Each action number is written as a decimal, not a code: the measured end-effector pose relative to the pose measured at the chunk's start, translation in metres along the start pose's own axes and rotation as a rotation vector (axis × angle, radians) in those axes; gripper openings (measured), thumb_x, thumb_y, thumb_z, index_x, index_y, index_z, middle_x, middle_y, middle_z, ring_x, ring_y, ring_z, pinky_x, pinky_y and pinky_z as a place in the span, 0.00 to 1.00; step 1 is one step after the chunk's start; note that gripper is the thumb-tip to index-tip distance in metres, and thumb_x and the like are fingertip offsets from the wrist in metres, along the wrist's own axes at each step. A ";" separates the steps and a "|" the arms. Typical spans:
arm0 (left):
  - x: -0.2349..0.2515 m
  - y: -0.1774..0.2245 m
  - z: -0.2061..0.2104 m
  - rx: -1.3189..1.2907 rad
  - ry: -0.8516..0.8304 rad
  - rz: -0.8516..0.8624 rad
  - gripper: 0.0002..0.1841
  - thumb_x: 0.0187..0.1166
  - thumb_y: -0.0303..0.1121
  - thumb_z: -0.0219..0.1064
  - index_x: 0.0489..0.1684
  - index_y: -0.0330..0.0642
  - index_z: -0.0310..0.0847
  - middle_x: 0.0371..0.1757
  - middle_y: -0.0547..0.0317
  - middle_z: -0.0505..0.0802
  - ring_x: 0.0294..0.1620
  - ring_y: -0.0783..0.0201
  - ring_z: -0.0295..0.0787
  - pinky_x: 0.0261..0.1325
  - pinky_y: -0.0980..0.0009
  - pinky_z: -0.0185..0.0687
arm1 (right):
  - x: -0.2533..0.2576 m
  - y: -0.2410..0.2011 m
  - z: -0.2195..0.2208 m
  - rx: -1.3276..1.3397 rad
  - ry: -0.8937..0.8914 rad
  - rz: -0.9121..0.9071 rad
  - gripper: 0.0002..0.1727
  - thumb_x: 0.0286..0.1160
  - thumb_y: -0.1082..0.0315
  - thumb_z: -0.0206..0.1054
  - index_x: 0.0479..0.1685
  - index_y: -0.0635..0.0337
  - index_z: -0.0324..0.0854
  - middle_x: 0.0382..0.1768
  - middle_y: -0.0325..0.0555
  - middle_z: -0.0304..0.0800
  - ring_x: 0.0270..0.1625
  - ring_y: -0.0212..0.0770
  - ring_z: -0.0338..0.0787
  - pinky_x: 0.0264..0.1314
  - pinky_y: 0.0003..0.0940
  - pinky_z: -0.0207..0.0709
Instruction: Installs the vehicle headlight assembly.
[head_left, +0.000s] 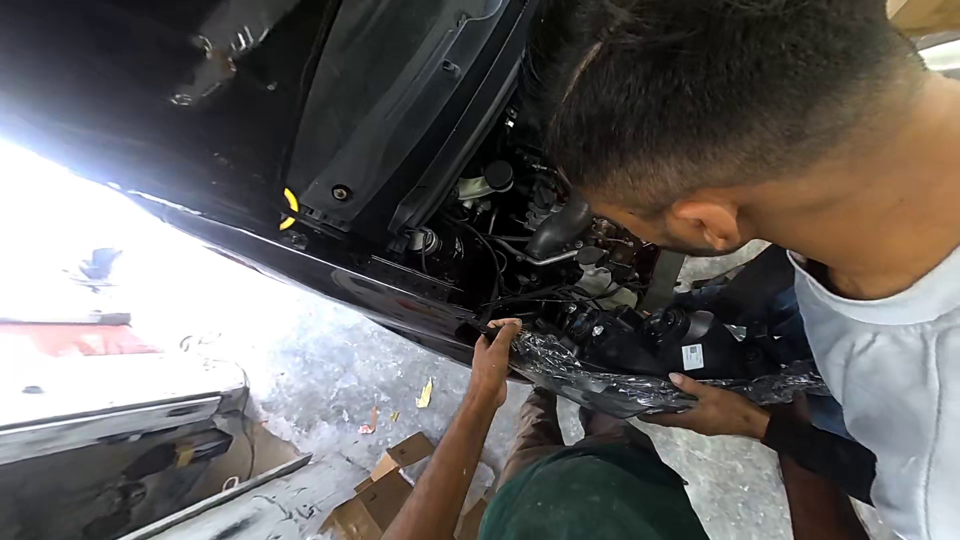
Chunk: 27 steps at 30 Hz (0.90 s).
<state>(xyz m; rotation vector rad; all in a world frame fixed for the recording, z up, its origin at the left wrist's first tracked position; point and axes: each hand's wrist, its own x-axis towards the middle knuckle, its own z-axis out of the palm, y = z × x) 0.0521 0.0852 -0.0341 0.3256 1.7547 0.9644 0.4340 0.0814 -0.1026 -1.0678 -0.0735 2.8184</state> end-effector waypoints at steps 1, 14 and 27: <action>0.004 -0.001 -0.001 -0.005 0.001 -0.008 0.16 0.83 0.45 0.67 0.59 0.46 0.84 0.50 0.48 0.91 0.48 0.52 0.88 0.47 0.52 0.85 | 0.001 -0.001 0.001 -0.004 -0.007 -0.005 0.30 0.95 0.49 0.41 0.83 0.59 0.69 0.79 0.45 0.78 0.83 0.36 0.75 0.86 0.28 0.68; 0.005 -0.023 -0.005 -0.017 -0.037 -0.022 0.15 0.83 0.46 0.68 0.56 0.46 0.85 0.49 0.47 0.92 0.48 0.51 0.90 0.48 0.52 0.87 | -0.017 -0.024 -0.001 0.206 0.039 0.113 0.28 0.95 0.52 0.43 0.79 0.59 0.74 0.71 0.45 0.86 0.74 0.33 0.84 0.78 0.22 0.74; -0.008 -0.009 -0.009 0.080 -0.125 -0.081 0.22 0.80 0.52 0.70 0.65 0.51 0.83 0.57 0.48 0.92 0.57 0.50 0.91 0.56 0.49 0.89 | -0.031 -0.038 0.051 -0.034 0.446 -0.063 0.23 0.94 0.57 0.43 0.72 0.62 0.72 0.60 0.49 0.89 0.64 0.37 0.90 0.66 0.33 0.86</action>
